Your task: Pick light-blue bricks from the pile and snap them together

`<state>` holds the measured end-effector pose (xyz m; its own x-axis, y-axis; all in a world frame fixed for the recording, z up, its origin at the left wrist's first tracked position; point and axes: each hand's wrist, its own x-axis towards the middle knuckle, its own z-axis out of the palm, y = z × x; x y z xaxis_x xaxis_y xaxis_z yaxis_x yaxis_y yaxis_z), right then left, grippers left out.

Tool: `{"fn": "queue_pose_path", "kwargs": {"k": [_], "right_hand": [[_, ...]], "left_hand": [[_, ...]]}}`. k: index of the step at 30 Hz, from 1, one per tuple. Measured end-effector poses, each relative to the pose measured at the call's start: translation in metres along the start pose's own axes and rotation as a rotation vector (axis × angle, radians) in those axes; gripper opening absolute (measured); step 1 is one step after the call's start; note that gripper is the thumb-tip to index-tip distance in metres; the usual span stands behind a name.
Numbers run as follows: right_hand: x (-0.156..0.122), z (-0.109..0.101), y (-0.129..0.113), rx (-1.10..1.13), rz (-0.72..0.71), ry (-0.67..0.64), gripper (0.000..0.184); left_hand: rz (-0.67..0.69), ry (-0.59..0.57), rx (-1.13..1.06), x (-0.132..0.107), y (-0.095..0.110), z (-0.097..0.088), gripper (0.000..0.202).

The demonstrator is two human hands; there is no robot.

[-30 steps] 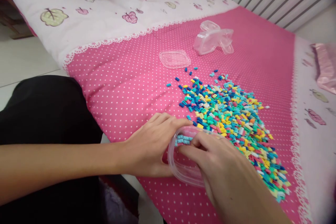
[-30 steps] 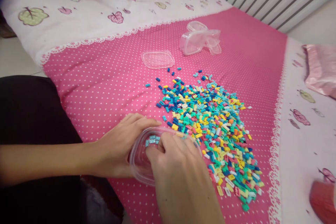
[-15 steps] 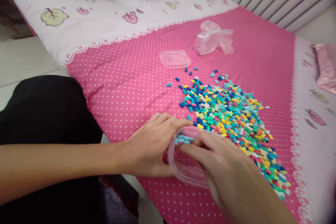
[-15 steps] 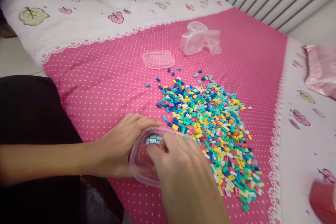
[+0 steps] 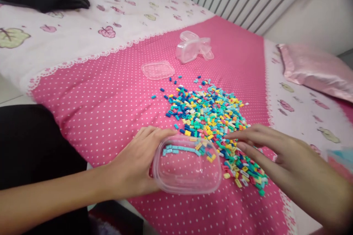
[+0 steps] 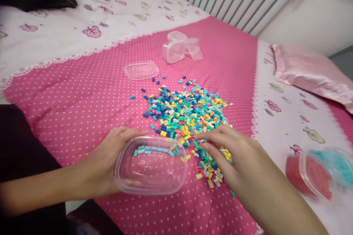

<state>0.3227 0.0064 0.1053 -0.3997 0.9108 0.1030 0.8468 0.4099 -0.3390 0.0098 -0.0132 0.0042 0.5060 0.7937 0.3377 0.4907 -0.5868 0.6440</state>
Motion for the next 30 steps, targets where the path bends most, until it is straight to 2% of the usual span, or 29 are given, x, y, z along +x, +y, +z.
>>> {"fn": "queue_pose_path", "kwargs": {"k": [6, 8, 10, 14, 16, 19, 22, 24, 30], "right_hand": [[0.022, 0.013, 0.017, 0.011, 0.165, 0.146, 0.018], [0.03, 0.019, 0.025, 0.039, 0.241, 0.202, 0.017], [0.033, 0.023, 0.031, 0.059, 0.291, 0.181, 0.019], [0.032, 0.027, 0.032, 0.137, 0.269, -0.002, 0.019], [0.031, 0.027, 0.027, 0.166, 0.25, -0.051, 0.017], [0.033, 0.026, 0.023, 0.156, 0.275, -0.004, 0.017], [0.037, 0.025, 0.025, 0.114, 0.317, 0.11, 0.026], [0.039, 0.027, 0.027, 0.103, 0.304, 0.14, 0.03], [0.048, 0.048, 0.026, 0.056, 0.209, 0.058, 0.018]], "left_hand": [[0.02, -0.045, 0.037, -0.002, -0.005, -0.005, 0.085], [0.017, -0.025, 0.054, -0.002, -0.007, -0.003, 0.086], [0.017, 0.018, 0.06, -0.002, -0.01, 0.0, 0.091], [0.042, 0.026, 0.08, -0.002, -0.014, 0.002, 0.091], [0.042, 0.027, 0.095, -0.002, -0.014, 0.002, 0.092], [0.037, 0.033, 0.11, -0.001, -0.015, 0.001, 0.092], [0.05, 0.04, 0.113, 0.0, -0.015, 0.002, 0.094], [0.059, 0.045, 0.109, 0.0, -0.015, 0.002, 0.094], [0.062, 0.038, 0.119, 0.002, -0.013, 0.001, 0.09]]}}
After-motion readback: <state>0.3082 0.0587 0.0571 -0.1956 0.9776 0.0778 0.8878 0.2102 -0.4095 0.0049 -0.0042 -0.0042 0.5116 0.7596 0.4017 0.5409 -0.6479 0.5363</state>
